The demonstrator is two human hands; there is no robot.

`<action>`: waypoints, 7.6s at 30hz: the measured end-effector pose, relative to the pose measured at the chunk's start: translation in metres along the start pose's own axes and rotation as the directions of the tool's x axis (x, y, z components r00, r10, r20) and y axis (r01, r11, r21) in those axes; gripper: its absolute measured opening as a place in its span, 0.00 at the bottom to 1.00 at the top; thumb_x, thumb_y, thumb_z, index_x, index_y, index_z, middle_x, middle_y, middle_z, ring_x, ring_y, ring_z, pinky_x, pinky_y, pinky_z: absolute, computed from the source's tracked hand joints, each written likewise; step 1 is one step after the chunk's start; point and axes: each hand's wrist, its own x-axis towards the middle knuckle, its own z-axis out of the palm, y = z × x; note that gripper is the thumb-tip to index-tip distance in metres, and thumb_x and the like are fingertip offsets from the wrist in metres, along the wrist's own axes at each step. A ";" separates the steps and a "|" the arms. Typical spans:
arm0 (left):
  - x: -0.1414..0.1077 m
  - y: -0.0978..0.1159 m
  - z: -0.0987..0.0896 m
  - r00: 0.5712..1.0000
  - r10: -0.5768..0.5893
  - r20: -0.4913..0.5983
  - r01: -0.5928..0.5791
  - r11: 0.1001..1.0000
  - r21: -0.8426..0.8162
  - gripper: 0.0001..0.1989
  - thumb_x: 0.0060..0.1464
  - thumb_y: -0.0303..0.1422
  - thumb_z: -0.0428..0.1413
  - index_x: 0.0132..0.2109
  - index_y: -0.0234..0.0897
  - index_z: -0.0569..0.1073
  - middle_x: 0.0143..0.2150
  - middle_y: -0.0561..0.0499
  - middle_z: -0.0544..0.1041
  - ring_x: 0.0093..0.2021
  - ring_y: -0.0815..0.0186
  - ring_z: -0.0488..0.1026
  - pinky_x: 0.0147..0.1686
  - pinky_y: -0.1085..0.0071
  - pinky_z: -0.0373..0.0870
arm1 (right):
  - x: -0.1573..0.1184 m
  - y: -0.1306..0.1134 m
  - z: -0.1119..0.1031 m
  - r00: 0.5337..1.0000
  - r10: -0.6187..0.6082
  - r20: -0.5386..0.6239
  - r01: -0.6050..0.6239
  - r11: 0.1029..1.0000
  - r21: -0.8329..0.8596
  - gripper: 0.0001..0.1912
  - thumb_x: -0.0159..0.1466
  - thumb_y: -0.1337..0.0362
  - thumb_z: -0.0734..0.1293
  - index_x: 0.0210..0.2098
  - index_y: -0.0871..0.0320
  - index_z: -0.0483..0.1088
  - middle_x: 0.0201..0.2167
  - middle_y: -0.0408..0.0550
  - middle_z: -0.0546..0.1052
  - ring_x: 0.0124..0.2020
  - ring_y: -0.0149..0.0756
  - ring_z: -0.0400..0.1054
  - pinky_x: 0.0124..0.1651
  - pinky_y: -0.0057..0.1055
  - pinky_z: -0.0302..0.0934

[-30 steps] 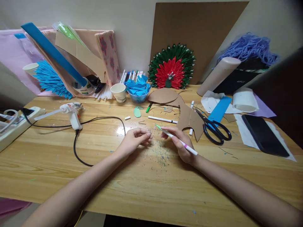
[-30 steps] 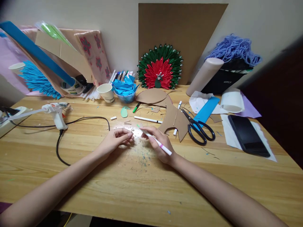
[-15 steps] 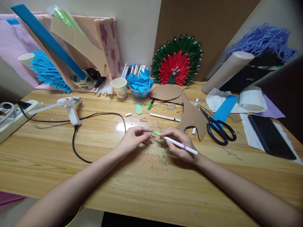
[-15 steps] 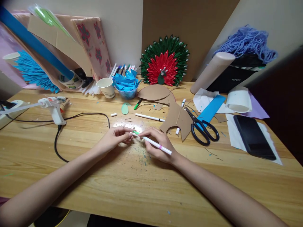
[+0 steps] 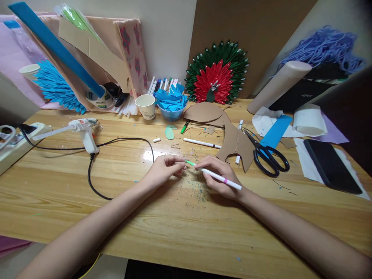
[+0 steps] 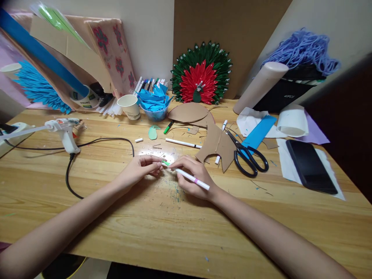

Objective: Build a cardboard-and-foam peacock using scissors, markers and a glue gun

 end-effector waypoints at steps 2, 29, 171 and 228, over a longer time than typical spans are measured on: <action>0.000 0.000 0.000 1.000 -0.001 0.001 0.001 1.000 -0.001 0.09 0.46 0.29 0.58 0.37 0.30 0.76 0.30 0.48 0.77 0.27 0.72 0.71 0.33 0.72 0.69 | 0.000 0.001 0.000 1.000 0.006 -0.025 -0.007 1.000 -0.021 0.14 0.56 0.73 0.60 0.40 0.55 0.69 0.33 0.46 0.74 0.34 0.34 0.68 0.38 0.33 0.62; 0.001 -0.002 0.000 0.999 0.028 0.015 -0.028 0.999 0.025 0.10 0.46 0.30 0.59 0.38 0.30 0.76 0.30 0.48 0.78 0.27 0.73 0.71 0.31 0.75 0.69 | -0.001 0.001 0.000 1.000 0.021 0.000 -0.021 0.999 -0.044 0.13 0.57 0.72 0.60 0.40 0.54 0.69 0.34 0.47 0.74 0.35 0.37 0.68 0.39 0.35 0.63; -0.005 -0.009 0.015 0.973 0.226 0.048 -0.230 0.964 0.135 0.10 0.51 0.37 0.56 0.30 0.32 0.74 0.26 0.51 0.74 0.26 0.72 0.68 0.31 0.74 0.64 | -0.009 0.004 0.010 0.946 -0.039 -0.323 0.060 0.997 0.055 0.11 0.54 0.72 0.70 0.35 0.54 0.69 0.35 0.47 0.79 0.37 0.39 0.75 0.39 0.37 0.70; 0.039 0.087 0.045 0.775 0.400 0.489 -0.601 0.705 0.376 0.04 0.45 0.28 0.54 0.25 0.34 0.67 0.35 0.47 0.76 0.39 0.65 0.74 0.40 0.70 0.68 | -0.048 0.024 -0.115 0.857 0.492 0.151 -0.483 0.668 0.566 0.35 0.49 0.31 0.57 0.36 0.57 0.60 0.25 0.41 0.64 0.21 0.29 0.61 0.26 0.33 0.64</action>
